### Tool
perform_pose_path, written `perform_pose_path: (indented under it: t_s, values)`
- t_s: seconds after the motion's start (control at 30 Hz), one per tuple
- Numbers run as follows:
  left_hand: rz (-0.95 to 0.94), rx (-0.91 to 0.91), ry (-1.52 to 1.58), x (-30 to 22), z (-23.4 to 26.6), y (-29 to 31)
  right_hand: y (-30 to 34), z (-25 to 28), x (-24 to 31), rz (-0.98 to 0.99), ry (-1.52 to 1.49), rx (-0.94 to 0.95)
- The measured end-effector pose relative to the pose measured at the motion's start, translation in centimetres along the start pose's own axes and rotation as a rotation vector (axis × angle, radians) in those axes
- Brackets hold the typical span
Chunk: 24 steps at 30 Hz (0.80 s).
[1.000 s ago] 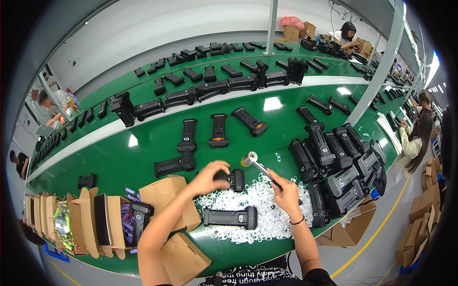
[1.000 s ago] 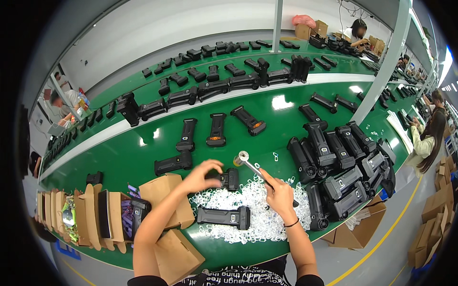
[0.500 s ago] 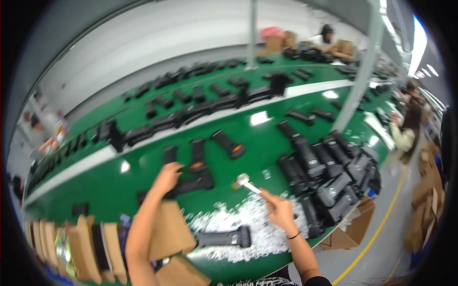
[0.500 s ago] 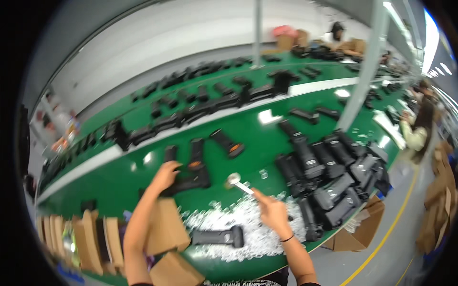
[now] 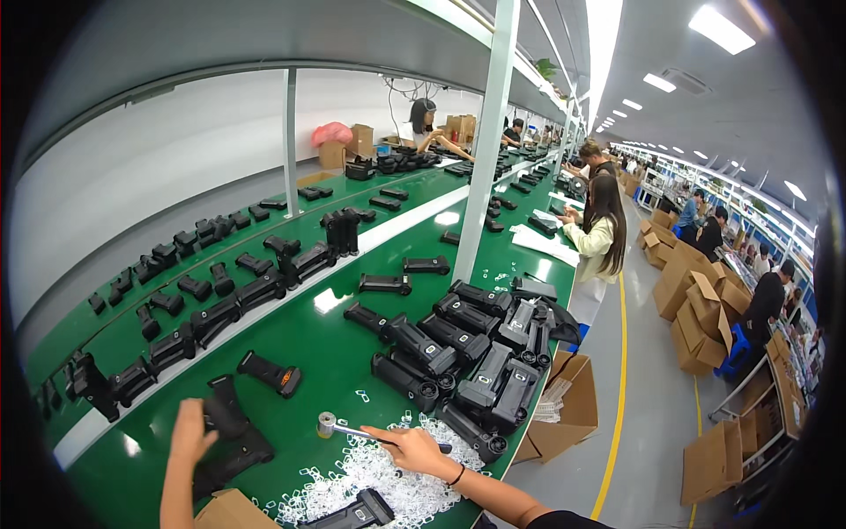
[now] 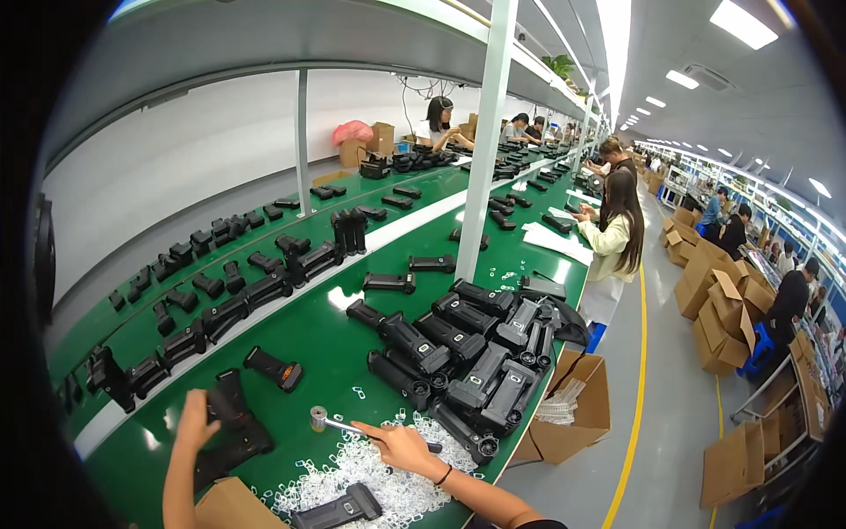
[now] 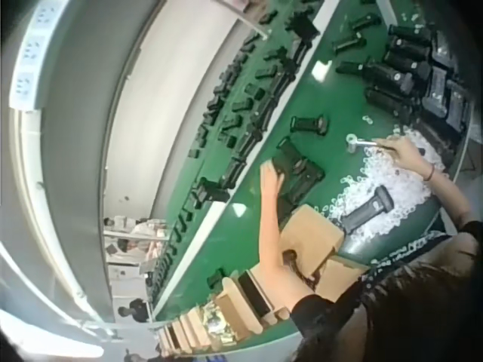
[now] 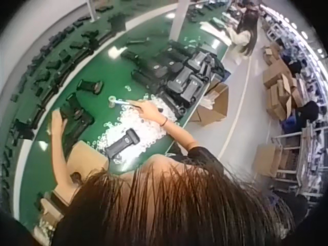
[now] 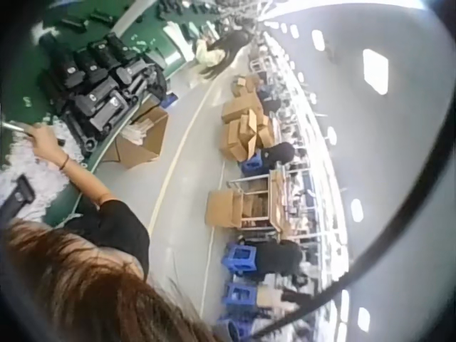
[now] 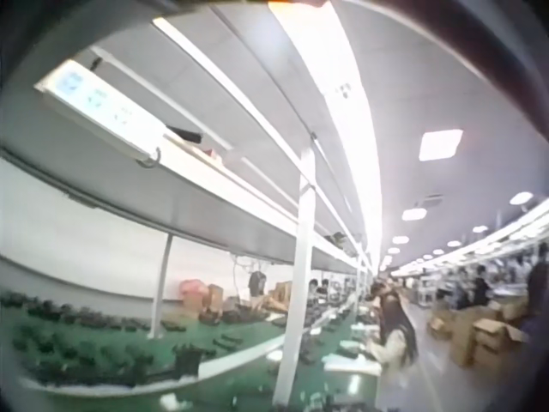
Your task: Assemble small white washers onto black plastic frames using a hammer at a factory assembly line station.
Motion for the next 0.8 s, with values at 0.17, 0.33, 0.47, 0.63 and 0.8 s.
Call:
perform_pose_path:
  t_s: [0.17,0.33,0.47,0.63,0.8]
  values:
    - [-0.122,0.304,0.173,-11.7,-6.2,2.6,-0.3,-0.9,0.8,0.092,0.054,0.121]
    - [-0.036,0.124,0.429,-12.0,-8.9,2.7,0.3,5.7,3.7,0.277,-0.189,-0.245]
    - [0.132,-0.002,0.557,-13.1,-8.0,2.3,0.6,3.3,2.9,0.324,-0.300,-0.362]
    - [0.084,-0.124,0.580,-14.4,-8.0,3.3,2.2,1.8,4.5,0.404,0.216,-0.100]
    - [0.181,-0.203,0.508,-14.2,-7.8,5.1,0.0,-0.6,4.5,0.202,-0.057,-0.021]
Point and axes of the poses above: each hand's wrist, its own y-axis away from the middle knuckle, its own z-axis out of the back of the hand, x = y × z, the point moved 5 cm from there along -y, towards the middle knuckle, and after that the axes turned 8 degrees about y, right-handed, at the moved point
